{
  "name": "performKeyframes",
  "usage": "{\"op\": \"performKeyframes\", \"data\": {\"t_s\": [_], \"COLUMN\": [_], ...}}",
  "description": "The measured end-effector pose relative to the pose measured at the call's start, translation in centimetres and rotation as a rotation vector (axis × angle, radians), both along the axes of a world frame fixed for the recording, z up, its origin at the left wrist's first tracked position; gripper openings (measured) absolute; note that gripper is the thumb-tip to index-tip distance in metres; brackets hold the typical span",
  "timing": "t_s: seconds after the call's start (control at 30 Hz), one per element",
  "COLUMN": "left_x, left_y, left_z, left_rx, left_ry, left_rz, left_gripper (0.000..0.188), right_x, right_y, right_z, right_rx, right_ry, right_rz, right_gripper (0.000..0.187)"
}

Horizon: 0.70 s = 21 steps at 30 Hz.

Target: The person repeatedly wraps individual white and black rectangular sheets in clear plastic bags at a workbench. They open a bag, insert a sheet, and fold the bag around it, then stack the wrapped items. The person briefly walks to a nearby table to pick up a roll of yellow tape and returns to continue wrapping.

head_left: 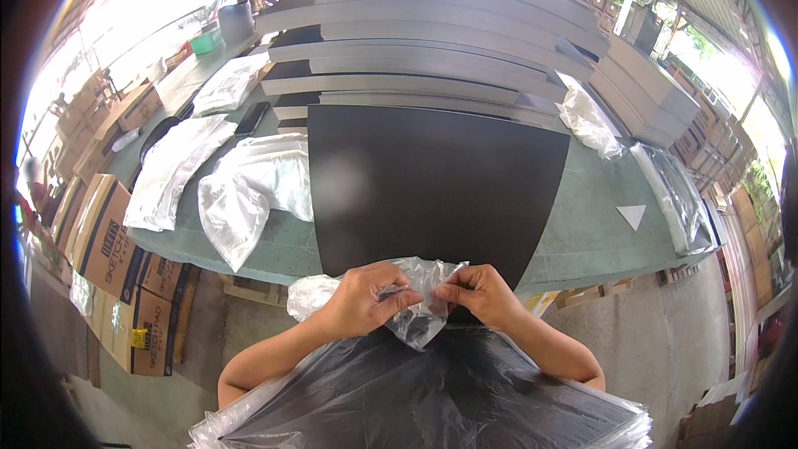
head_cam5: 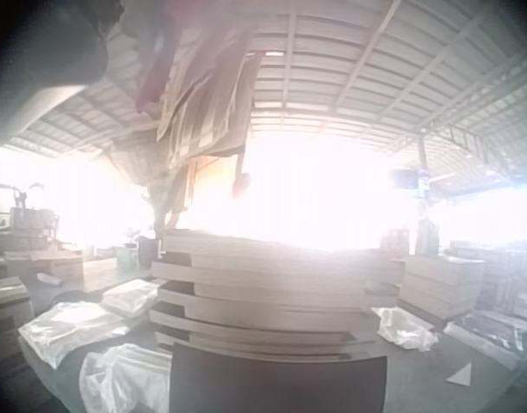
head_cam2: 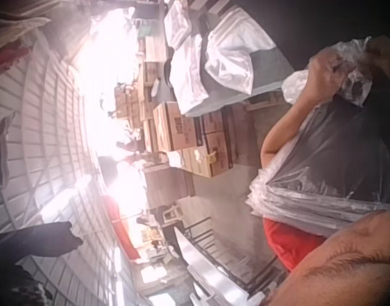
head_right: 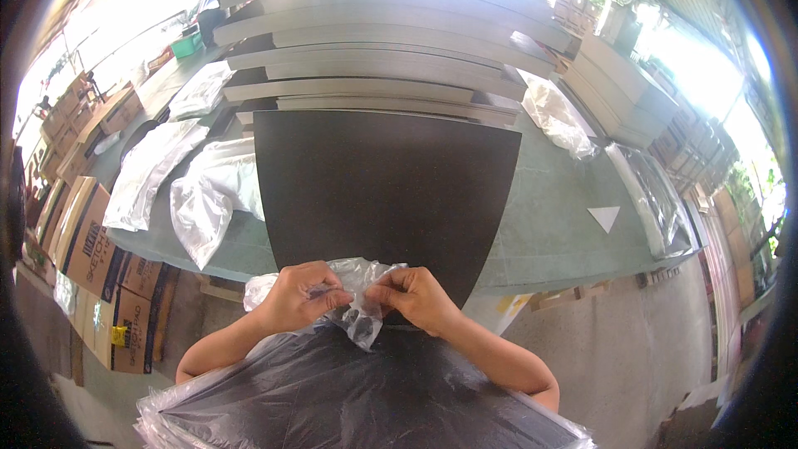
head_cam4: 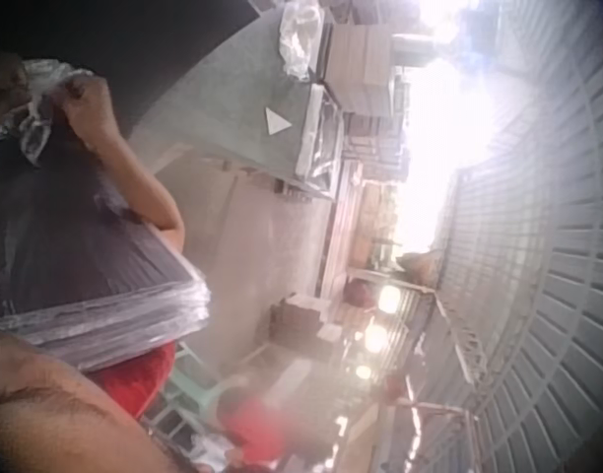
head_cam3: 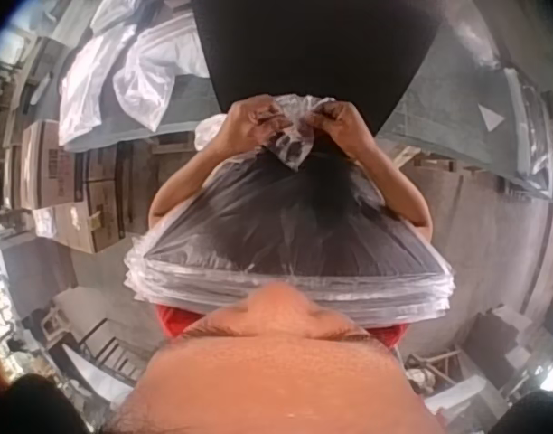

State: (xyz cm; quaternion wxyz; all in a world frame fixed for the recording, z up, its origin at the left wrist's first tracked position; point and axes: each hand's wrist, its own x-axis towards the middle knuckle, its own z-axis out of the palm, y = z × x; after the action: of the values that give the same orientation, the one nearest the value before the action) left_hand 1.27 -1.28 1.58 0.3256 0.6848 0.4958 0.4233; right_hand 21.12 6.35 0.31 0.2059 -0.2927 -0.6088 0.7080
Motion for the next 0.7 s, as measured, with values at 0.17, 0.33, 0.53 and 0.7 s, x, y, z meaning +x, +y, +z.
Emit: {"op": "performKeyframes", "data": {"t_s": [0.17,0.33,0.53,0.7], "left_x": [1.3,-3.0,-13.2,1.2], "left_y": [0.0,0.2,0.1,-1.4], "left_z": [0.8,-2.6,3.1,-1.8], "left_rx": [0.054,0.000,0.315,-0.184], "left_ry": [0.001,0.086,0.241,0.410], "left_rz": [-0.111,0.032,0.849,-0.426], "left_gripper": [0.019,0.011,0.011,0.038], "right_x": [-0.7,0.5,2.5,0.7], "right_y": [-1.0,-0.1,0.7,-0.3], "right_z": [-1.3,-1.8,1.5,6.0], "right_rx": [-0.104,-0.523,-0.185,0.737], "right_ry": [0.096,0.484,0.316,0.320], "right_rz": [0.017,0.108,-0.010,0.000], "right_gripper": [0.023,0.021,0.015,0.023]}}
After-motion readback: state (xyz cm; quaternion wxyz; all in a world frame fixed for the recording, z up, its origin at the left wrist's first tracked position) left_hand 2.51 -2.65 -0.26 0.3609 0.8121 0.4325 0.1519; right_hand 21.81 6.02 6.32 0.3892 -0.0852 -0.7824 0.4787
